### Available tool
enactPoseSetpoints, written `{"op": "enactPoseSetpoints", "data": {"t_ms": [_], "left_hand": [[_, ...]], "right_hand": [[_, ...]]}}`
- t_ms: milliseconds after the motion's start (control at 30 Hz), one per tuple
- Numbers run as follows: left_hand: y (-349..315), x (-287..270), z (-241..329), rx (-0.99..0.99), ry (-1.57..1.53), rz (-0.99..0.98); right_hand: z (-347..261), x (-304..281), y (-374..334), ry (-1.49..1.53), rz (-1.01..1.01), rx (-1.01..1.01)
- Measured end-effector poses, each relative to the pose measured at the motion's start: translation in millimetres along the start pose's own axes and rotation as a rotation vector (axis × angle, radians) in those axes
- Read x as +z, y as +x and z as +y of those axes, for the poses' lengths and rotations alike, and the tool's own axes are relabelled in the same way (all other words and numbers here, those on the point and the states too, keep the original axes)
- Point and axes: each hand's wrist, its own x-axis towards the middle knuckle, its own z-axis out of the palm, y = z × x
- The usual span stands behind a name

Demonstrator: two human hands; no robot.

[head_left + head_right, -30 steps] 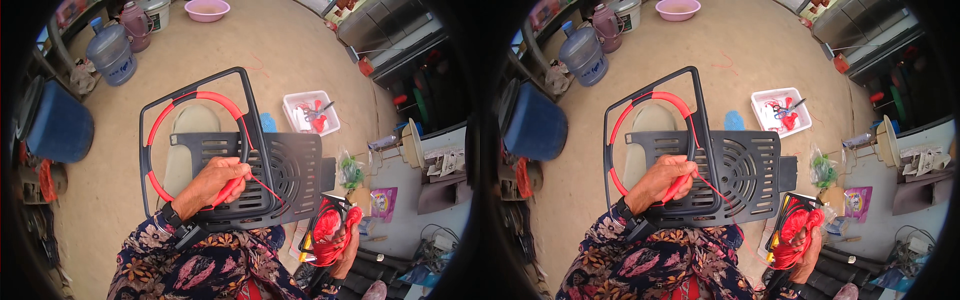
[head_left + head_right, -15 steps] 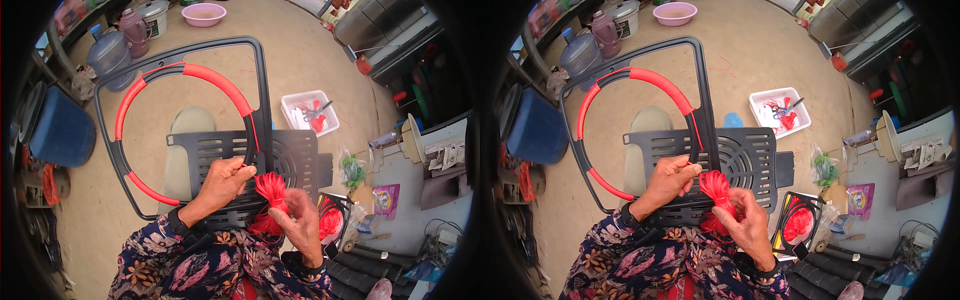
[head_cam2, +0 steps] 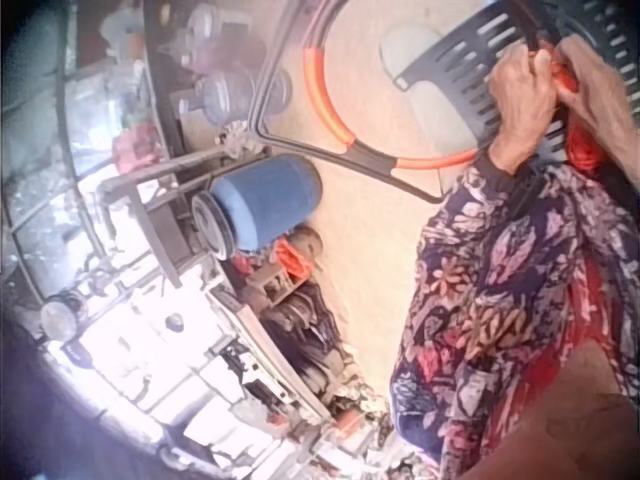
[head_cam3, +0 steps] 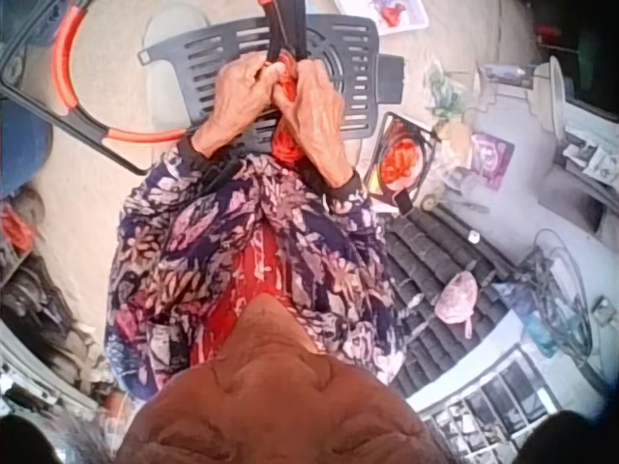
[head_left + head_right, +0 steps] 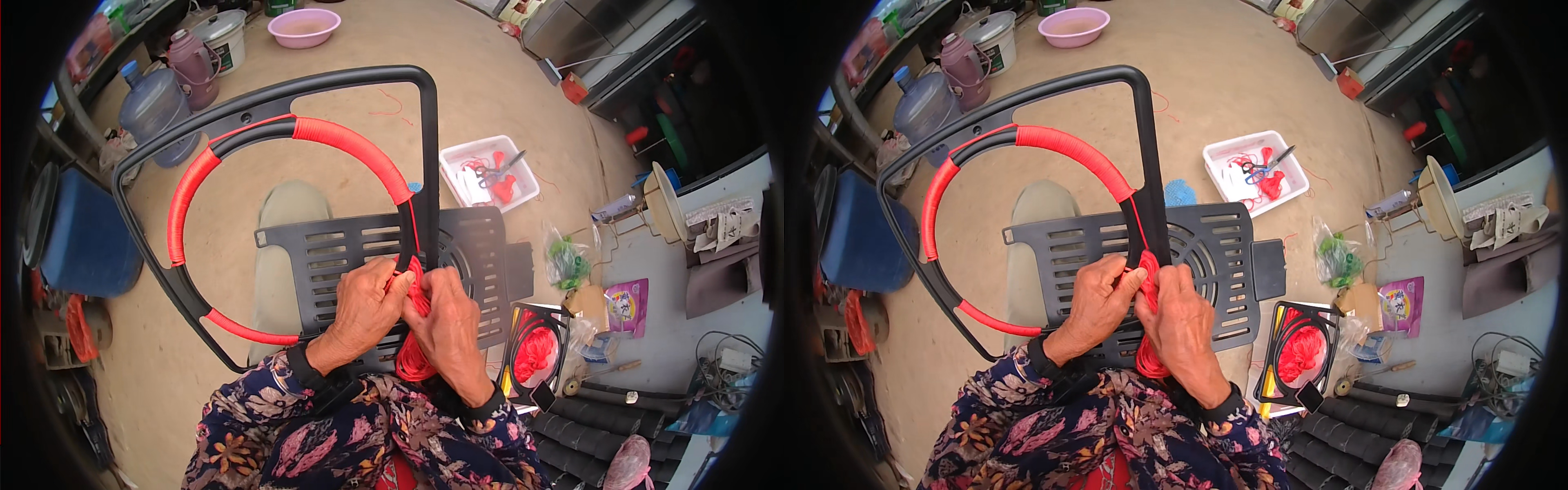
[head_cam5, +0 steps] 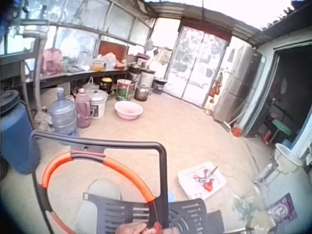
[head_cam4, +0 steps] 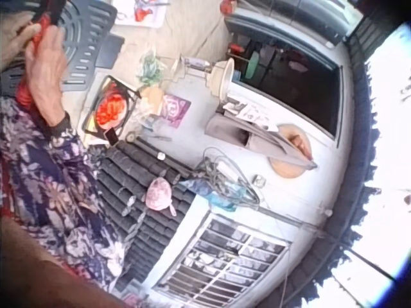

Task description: Wrapping a red plastic cord or rope around the frame of a piece of furniture, such as a stool.

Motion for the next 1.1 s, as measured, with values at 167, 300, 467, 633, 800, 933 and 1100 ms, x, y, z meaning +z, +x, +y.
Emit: {"op": "enactPoseSetpoints", "data": {"t_ms": [167, 300, 467, 633, 800, 933, 1100], "left_hand": [[-1.4, -4.6, -15.1, -0.086, -0.028, -0.003], [-0.6, -9.1, -13.6, -0.122, -0.050, -0.021], [-1.0, -3.1, -10.6, -0.051, -0.049, -0.016], [-4.4, -1.5, -31.3, -0.142, -0.166, 0.014], [-10.8, -7.1, -32.3, -0.298, -0.340, -0.200], [-11.5, -3.6, -25.4, -0.327, -0.398, -0.188], [-14.6, -11.9, -15.5, -0.320, -0.415, -0.320]], "right_hand": [[-11.2, 5.8, 1.7, 0.148, 0.070, -0.102], [-3.1, 3.4, -20.2, 0.169, 0.039, -0.086], [-2.0, 10.2, -1.9, 0.197, 0.049, -0.033], [-14.6, -10.2, 11.0, 0.265, -0.043, -0.231], [19.4, -13.9, 25.7, 0.544, 0.111, 0.181], [58.0, -2.6, 50.5, 0.672, -0.401, 0.346], [68.2, -4.3, 62.9, 0.717, -0.614, 0.393]]}}
